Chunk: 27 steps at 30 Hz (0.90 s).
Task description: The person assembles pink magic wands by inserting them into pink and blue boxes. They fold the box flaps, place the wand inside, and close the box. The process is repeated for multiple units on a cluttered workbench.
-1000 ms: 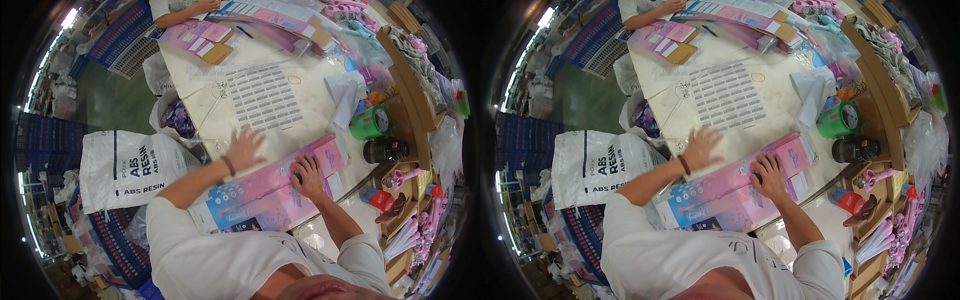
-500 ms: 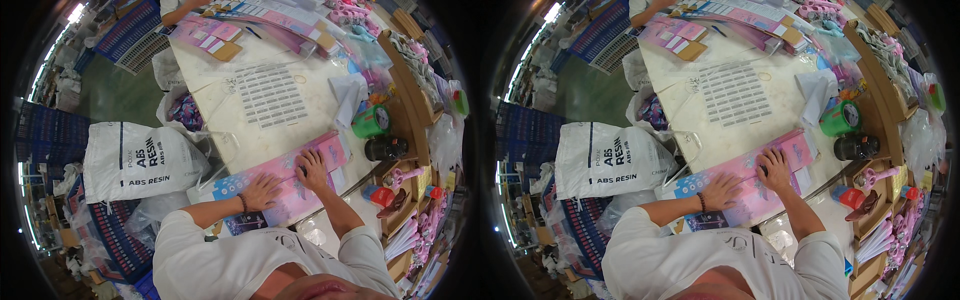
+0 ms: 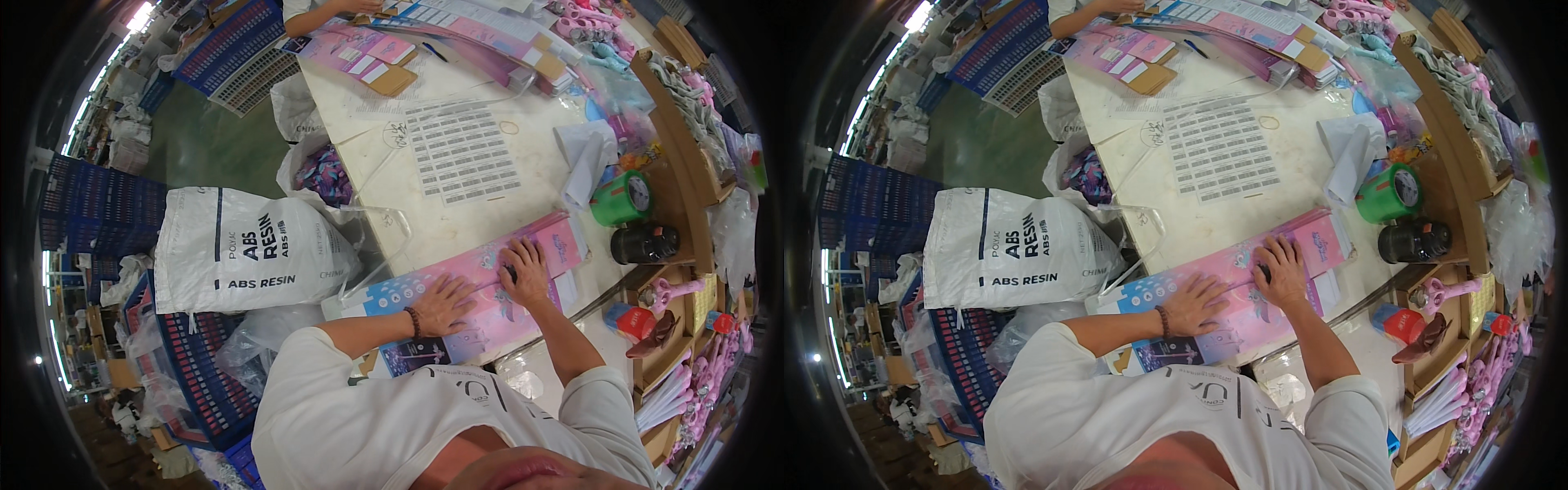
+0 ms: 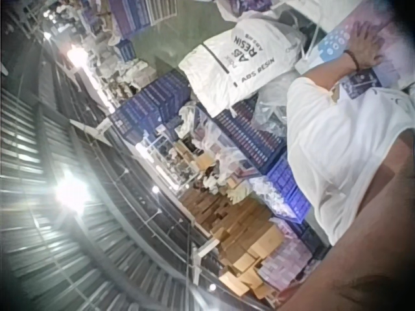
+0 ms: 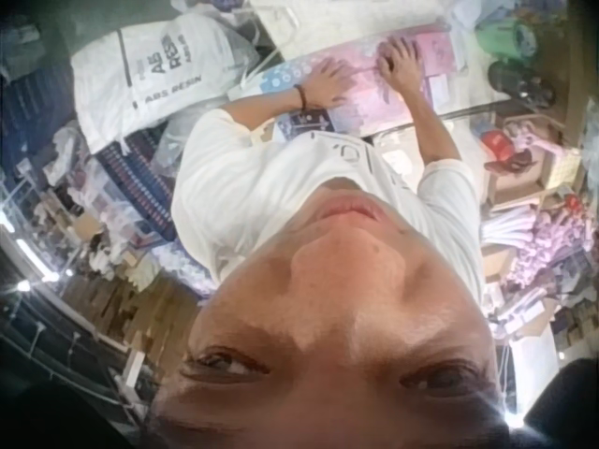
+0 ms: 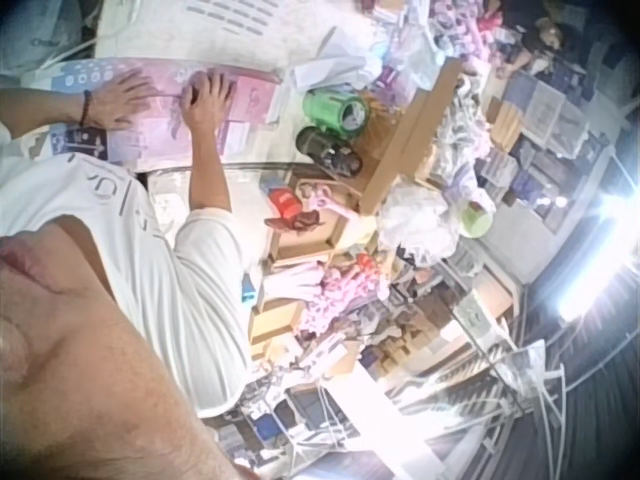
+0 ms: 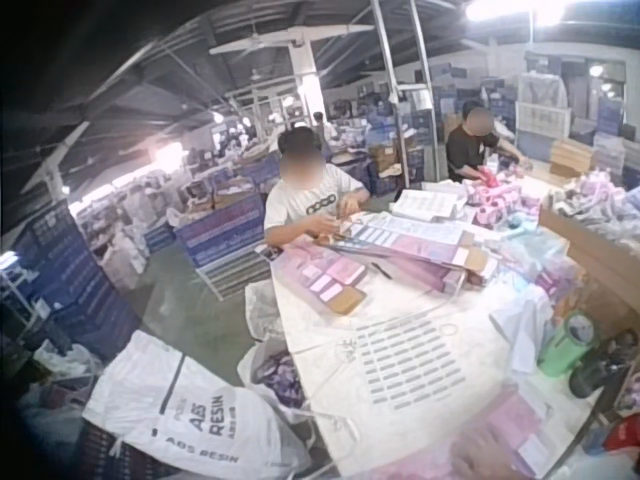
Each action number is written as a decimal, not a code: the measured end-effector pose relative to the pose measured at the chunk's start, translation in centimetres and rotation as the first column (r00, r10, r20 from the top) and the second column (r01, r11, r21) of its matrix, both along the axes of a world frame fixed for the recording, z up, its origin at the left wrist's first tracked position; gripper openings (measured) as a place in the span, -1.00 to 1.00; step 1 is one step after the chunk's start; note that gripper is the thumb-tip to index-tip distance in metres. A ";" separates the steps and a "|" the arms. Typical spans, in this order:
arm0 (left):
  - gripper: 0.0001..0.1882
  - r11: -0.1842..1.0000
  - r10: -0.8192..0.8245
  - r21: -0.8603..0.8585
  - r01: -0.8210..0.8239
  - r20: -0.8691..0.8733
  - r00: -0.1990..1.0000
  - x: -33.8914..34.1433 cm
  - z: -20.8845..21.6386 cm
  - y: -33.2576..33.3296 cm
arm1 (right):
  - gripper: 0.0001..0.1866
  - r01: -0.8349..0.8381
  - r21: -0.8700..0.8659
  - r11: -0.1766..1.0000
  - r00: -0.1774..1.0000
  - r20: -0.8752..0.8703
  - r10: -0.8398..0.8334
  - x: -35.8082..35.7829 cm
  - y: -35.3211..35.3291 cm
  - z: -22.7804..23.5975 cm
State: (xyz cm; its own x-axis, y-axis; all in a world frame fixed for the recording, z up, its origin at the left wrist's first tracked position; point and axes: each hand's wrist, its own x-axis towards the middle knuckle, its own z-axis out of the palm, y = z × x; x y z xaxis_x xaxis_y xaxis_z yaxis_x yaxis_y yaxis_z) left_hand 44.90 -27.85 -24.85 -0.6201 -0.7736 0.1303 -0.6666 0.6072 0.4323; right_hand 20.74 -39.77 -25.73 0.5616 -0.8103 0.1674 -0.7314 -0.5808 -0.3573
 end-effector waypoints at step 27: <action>-0.42 0.990 -0.024 0.139 0.019 0.034 0.999 0.0 -0.3 -0.5 | -0.57 -0.065 0.068 0.996 0.998 0.006 0.065 -0.2 -1.0 1.0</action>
